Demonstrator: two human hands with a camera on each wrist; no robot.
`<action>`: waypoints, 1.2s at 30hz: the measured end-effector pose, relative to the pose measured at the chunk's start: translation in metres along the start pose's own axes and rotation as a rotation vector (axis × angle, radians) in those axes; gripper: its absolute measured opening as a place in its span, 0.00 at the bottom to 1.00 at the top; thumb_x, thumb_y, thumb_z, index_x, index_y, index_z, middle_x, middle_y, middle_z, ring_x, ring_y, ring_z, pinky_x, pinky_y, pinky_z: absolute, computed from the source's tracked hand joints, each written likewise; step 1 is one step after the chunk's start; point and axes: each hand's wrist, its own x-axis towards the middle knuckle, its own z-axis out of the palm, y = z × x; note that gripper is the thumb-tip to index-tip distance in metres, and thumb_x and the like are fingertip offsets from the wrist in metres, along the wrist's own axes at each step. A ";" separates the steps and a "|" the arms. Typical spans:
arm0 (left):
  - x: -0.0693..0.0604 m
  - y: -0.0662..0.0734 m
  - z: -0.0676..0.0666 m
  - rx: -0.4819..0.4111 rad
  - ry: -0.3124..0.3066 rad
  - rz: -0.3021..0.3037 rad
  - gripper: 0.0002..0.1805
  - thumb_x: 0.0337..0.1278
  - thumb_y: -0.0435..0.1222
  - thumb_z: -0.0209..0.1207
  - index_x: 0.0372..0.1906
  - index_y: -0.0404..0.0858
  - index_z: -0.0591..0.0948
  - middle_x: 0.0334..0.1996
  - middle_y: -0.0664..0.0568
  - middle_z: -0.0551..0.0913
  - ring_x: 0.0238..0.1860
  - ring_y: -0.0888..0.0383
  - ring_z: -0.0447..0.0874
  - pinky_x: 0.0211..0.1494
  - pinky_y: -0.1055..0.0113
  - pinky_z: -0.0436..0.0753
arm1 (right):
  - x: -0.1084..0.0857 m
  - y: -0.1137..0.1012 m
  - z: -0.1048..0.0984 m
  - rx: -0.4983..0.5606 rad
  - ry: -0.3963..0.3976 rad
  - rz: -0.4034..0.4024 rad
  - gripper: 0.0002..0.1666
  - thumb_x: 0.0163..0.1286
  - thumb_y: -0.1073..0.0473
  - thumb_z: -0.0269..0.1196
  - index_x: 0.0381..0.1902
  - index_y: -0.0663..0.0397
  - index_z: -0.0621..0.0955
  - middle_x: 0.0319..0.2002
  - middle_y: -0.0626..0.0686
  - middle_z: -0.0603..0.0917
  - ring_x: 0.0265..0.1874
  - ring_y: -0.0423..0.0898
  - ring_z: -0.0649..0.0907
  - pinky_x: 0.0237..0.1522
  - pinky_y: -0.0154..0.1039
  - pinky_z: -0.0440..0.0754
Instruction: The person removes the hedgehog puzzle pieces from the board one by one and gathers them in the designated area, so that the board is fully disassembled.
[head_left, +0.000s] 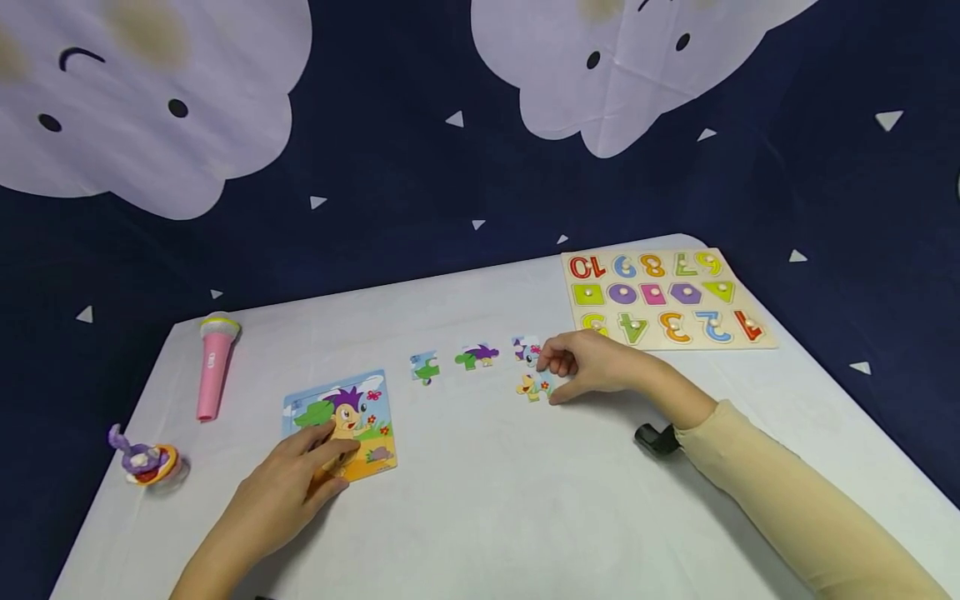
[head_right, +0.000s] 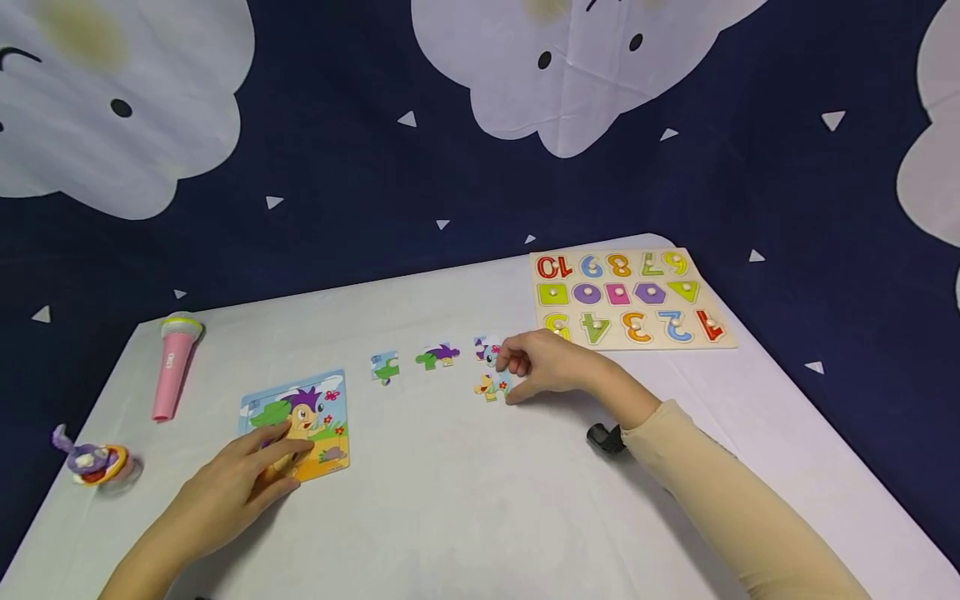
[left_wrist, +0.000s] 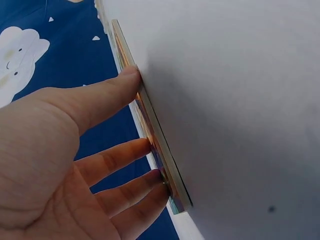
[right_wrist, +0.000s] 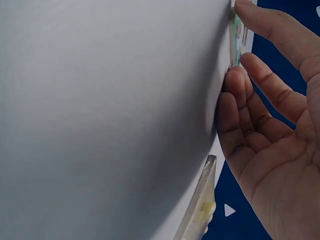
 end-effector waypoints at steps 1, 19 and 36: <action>0.000 0.000 0.000 0.003 0.003 -0.003 0.25 0.60 0.45 0.77 0.62 0.55 0.87 0.71 0.40 0.80 0.68 0.35 0.81 0.59 0.29 0.86 | 0.001 -0.002 0.000 0.006 0.000 0.000 0.24 0.56 0.58 0.85 0.46 0.56 0.86 0.35 0.51 0.84 0.37 0.44 0.81 0.39 0.30 0.83; -0.009 -0.003 -0.005 0.011 0.001 -0.075 0.26 0.60 0.43 0.77 0.63 0.52 0.86 0.68 0.41 0.82 0.64 0.35 0.84 0.53 0.29 0.87 | 0.038 -0.055 0.010 -0.079 0.039 -0.141 0.20 0.66 0.54 0.78 0.50 0.57 0.86 0.35 0.49 0.86 0.36 0.42 0.83 0.45 0.38 0.88; -0.027 -0.032 -0.004 0.008 -0.152 -0.168 0.31 0.62 0.42 0.76 0.70 0.50 0.83 0.75 0.34 0.74 0.69 0.27 0.77 0.61 0.28 0.83 | 0.104 -0.130 0.064 -0.137 -0.079 -0.205 0.25 0.71 0.52 0.76 0.61 0.57 0.85 0.47 0.56 0.88 0.45 0.45 0.84 0.53 0.34 0.83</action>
